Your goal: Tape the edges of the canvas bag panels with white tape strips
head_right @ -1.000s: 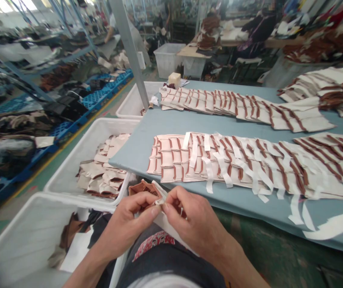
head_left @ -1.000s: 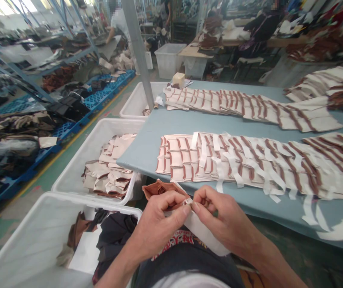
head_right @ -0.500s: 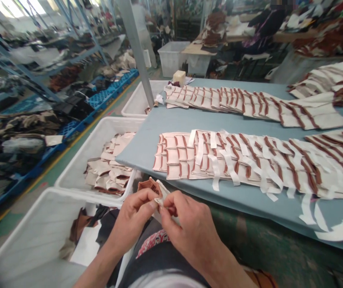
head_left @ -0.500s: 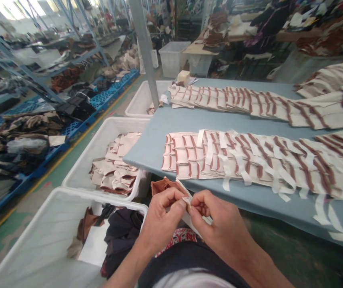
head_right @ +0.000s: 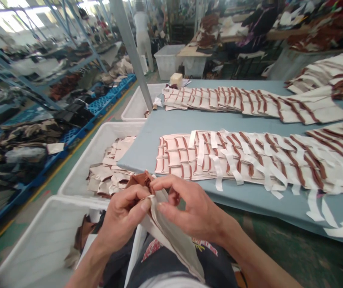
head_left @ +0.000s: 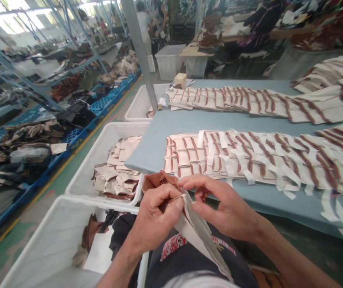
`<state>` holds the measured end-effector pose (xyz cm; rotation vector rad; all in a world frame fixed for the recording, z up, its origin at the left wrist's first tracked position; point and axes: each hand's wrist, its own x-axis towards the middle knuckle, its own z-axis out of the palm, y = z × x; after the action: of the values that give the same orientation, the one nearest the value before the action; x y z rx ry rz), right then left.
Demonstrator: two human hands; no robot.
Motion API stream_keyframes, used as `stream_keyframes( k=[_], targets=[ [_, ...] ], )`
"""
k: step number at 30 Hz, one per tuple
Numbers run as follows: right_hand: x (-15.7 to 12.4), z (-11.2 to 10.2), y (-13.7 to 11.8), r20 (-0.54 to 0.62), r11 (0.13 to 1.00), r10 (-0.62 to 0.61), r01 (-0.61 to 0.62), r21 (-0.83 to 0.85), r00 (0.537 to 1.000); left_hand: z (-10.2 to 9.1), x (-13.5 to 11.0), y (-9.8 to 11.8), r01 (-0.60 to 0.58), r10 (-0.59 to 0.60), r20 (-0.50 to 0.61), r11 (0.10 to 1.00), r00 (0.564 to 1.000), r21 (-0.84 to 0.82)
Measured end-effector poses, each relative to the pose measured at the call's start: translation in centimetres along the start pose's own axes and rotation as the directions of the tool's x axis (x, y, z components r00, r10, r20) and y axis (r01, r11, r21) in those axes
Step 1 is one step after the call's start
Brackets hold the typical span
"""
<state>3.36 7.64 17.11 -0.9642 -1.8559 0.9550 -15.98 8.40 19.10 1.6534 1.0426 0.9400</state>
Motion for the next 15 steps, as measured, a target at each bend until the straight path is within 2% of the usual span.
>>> stream_keyframes(
  k=[2,6,10,15],
  targets=[
    [1.2,-0.3,0.2,0.076,0.996,-0.060,0.054,0.077,0.995,-0.4,0.1,-0.1,-0.006,0.007,0.008,1.000,1.000,-0.027],
    [2.9,-0.5,0.4,0.122,0.985,-0.135,0.119,0.125,0.983,-1.0,0.1,-0.2,0.006,-0.004,0.029,0.998,1.000,-0.062],
    [4.0,-0.9,0.7,0.218,0.995,-0.102,0.097,0.035,0.971,-1.6,0.1,0.3,0.021,-0.022,0.020,0.999,1.000,0.042],
    [4.9,-1.6,0.7,0.201,0.950,-0.266,0.292,-0.111,0.943,-2.2,0.8,1.0,0.073,-0.087,0.088,0.986,0.992,0.152]
  ],
)
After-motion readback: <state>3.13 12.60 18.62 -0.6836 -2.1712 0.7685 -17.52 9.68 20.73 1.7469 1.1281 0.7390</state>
